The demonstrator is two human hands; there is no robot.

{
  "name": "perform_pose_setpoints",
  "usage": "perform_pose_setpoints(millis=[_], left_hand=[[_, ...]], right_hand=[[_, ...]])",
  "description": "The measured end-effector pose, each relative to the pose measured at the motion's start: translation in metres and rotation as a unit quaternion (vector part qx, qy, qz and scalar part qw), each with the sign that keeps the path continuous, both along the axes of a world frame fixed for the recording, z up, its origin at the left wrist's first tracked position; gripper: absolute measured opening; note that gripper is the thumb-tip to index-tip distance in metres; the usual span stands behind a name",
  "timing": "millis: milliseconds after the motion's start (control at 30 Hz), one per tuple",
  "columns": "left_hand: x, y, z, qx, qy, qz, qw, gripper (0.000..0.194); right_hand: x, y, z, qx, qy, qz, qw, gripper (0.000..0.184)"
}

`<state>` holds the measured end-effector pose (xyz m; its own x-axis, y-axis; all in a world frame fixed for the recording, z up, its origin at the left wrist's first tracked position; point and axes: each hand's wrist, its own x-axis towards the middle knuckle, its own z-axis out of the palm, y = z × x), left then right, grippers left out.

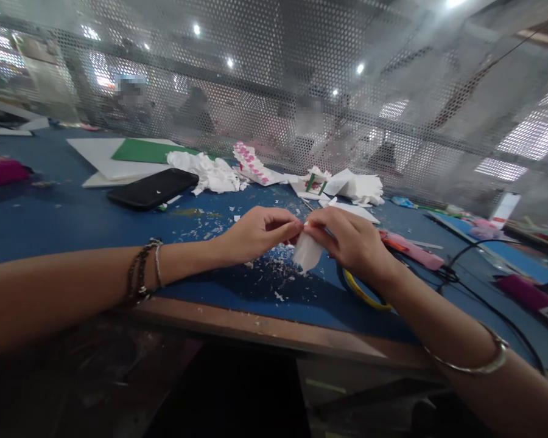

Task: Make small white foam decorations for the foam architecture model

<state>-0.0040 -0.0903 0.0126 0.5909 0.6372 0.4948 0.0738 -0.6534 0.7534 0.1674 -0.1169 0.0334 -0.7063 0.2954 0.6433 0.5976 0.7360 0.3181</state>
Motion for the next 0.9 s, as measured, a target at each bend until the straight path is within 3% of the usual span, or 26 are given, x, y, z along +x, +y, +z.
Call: perform_pose_setpoints(millis=[267,400,600,733,900], left_hand=[[0.002,-0.002,-0.002,-0.140,-0.043,-0.103,0.984,0.020],[0.003,-0.002,-0.006,-0.191,-0.086,-0.107,0.972,0.017],[0.003,-0.005,-0.004,-0.211,-0.110,-0.098,0.966,0.011],[0.002,-0.005,0.000,-0.187,-0.102,-0.086,0.973,0.012],[0.002,0.000,-0.001,-0.214,-0.140,-0.111,0.960,0.007]], right_hand=[[0.002,-0.001,0.003,0.106,-0.012,0.042,0.993,0.009],[0.001,-0.006,0.004,0.120,-0.020,0.041,0.992,0.010],[-0.004,-0.010,0.005,0.071,0.024,0.054,0.996,0.009],[-0.005,-0.011,0.008,-0.019,0.087,0.080,0.993,0.006],[-0.003,-0.012,0.012,-0.061,0.100,0.060,0.991,0.007]])
